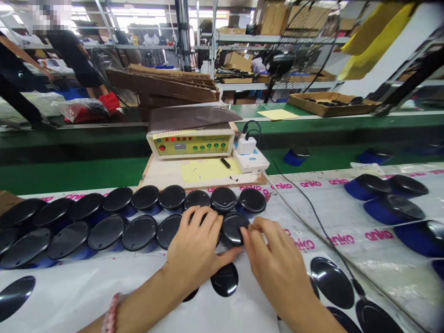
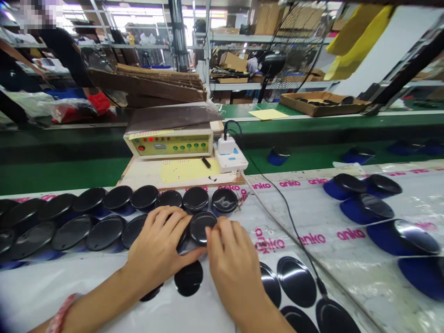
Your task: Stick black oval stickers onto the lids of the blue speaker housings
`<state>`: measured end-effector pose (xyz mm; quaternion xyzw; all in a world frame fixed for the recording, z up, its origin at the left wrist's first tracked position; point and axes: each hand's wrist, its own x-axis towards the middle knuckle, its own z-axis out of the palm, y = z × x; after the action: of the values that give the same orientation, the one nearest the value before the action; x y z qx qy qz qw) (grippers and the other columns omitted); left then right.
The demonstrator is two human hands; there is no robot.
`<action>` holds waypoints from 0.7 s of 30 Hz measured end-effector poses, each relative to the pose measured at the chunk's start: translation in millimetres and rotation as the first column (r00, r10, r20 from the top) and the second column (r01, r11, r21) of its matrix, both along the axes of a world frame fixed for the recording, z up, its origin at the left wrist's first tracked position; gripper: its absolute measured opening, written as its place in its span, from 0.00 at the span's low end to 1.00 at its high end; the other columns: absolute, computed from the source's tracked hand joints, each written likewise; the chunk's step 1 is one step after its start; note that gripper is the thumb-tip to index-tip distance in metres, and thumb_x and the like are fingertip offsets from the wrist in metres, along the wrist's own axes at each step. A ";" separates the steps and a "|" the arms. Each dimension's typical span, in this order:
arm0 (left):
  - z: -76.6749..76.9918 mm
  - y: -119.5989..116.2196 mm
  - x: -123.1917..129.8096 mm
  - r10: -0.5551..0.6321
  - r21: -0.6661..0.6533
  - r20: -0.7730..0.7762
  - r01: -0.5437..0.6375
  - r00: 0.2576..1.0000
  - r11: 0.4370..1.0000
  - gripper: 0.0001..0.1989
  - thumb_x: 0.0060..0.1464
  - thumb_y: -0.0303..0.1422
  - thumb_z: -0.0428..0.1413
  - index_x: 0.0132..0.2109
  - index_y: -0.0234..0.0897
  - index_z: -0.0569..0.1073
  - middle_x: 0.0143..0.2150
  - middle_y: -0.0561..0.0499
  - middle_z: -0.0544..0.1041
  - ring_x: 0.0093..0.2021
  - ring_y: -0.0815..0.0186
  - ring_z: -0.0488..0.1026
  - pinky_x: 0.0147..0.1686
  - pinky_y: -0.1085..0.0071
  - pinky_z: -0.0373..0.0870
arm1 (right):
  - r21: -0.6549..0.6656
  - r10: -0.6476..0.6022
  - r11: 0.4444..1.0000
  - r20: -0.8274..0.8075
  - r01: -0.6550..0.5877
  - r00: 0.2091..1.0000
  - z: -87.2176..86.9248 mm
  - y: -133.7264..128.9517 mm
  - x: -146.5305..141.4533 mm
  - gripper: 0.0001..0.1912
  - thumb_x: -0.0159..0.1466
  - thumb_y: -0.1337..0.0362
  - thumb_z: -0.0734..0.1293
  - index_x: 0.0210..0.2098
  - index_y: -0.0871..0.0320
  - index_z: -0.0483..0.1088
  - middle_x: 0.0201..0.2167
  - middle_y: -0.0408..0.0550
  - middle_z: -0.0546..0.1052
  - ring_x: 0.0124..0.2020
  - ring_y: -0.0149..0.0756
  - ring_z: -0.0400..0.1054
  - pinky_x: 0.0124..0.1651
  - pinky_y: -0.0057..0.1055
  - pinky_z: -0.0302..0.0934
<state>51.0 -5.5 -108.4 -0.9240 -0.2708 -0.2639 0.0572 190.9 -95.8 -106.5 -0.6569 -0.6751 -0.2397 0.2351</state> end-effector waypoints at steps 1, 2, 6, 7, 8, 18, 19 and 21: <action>0.1 -0.6 0.4 0.016 0.027 0.013 -0.016 1.000 1.000 0.22 0.51 0.45 0.58 0.43 0.28 0.73 0.41 0.42 0.75 0.44 0.52 0.70 0.46 0.54 0.64 | -0.007 -0.008 1.000 0.060 0.008 0.998 4.7 -2.4 0.0 0.07 0.65 0.69 0.60 0.31 0.60 0.68 0.33 0.54 0.72 0.30 0.40 0.64 0.34 0.37 0.57; 0.2 -0.9 0.8 0.019 0.061 0.030 -0.021 0.999 0.998 0.22 0.52 0.45 0.57 0.43 0.27 0.73 0.44 0.39 0.75 0.46 0.50 0.70 0.47 0.54 0.64 | -0.025 -0.012 1.000 0.077 0.014 0.997 10.9 -2.8 3.4 0.08 0.66 0.68 0.60 0.33 0.61 0.70 0.34 0.54 0.73 0.30 0.41 0.64 0.34 0.37 0.58; -0.4 0.7 3.3 -0.156 0.238 -0.054 0.165 0.986 0.957 0.23 0.61 0.41 0.50 0.57 0.30 0.66 0.59 0.42 0.68 0.57 0.54 0.65 0.56 0.56 0.59 | -0.318 -0.276 0.917 -0.065 0.242 0.959 45.4 25.8 64.3 0.15 0.66 0.55 0.59 0.40 0.59 0.71 0.38 0.54 0.74 0.37 0.45 0.68 0.38 0.39 0.61; -0.9 1.3 4.0 -0.203 0.262 -0.109 0.225 0.973 0.939 0.22 0.62 0.38 0.48 0.59 0.31 0.64 0.60 0.44 0.67 0.58 0.56 0.65 0.58 0.58 0.57 | -0.333 -0.354 0.890 -0.071 0.313 0.932 53.3 40.0 89.8 0.16 0.67 0.56 0.59 0.42 0.61 0.71 0.40 0.57 0.74 0.40 0.47 0.68 0.40 0.41 0.61; -1.5 1.8 4.5 -0.234 0.276 -0.153 0.269 0.960 0.923 0.21 0.63 0.35 0.47 0.60 0.31 0.63 0.60 0.45 0.67 0.59 0.58 0.65 0.59 0.59 0.57 | -0.334 -0.402 0.873 -0.074 0.357 0.913 59.2 55.9 116.7 0.15 0.66 0.59 0.60 0.45 0.63 0.69 0.43 0.60 0.72 0.43 0.50 0.67 0.43 0.44 0.61; 0.3 -3.2 2.5 -0.241 0.209 -0.293 0.308 0.925 0.928 0.25 0.61 0.28 0.49 0.64 0.43 0.56 0.62 0.40 0.63 0.63 0.56 0.59 0.60 0.59 0.58 | -0.430 -0.440 0.847 -0.233 0.314 0.867 30.0 115.0 236.1 0.15 0.64 0.58 0.65 0.47 0.60 0.68 0.44 0.49 0.72 0.42 0.38 0.68 0.45 0.42 0.64; 5.5 -5.0 0.2 -0.228 0.186 -0.283 0.286 0.932 0.940 0.25 0.61 0.29 0.49 0.64 0.45 0.56 0.64 0.41 0.61 0.64 0.55 0.58 0.60 0.57 0.58 | -0.418 -0.443 0.850 -0.243 0.319 0.863 28.1 101.4 241.0 0.15 0.63 0.58 0.66 0.45 0.61 0.69 0.41 0.49 0.73 0.41 0.39 0.68 0.46 0.43 0.62; 19.9 -9.4 -11.2 -0.192 0.140 -0.252 0.232 0.948 0.962 0.25 0.62 0.30 0.49 0.64 0.44 0.56 0.66 0.42 0.57 0.64 0.53 0.56 0.60 0.54 0.58 | -0.397 -0.455 0.853 -0.249 0.338 0.855 25.1 68.6 253.2 0.17 0.57 0.55 0.71 0.40 0.61 0.73 0.35 0.52 0.74 0.42 0.44 0.68 0.47 0.47 0.57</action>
<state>39.8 -14.9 -88.5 -0.9644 -0.1374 -0.1786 0.1381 444.2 -27.2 -81.4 -0.8448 -0.5037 -0.0491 0.1739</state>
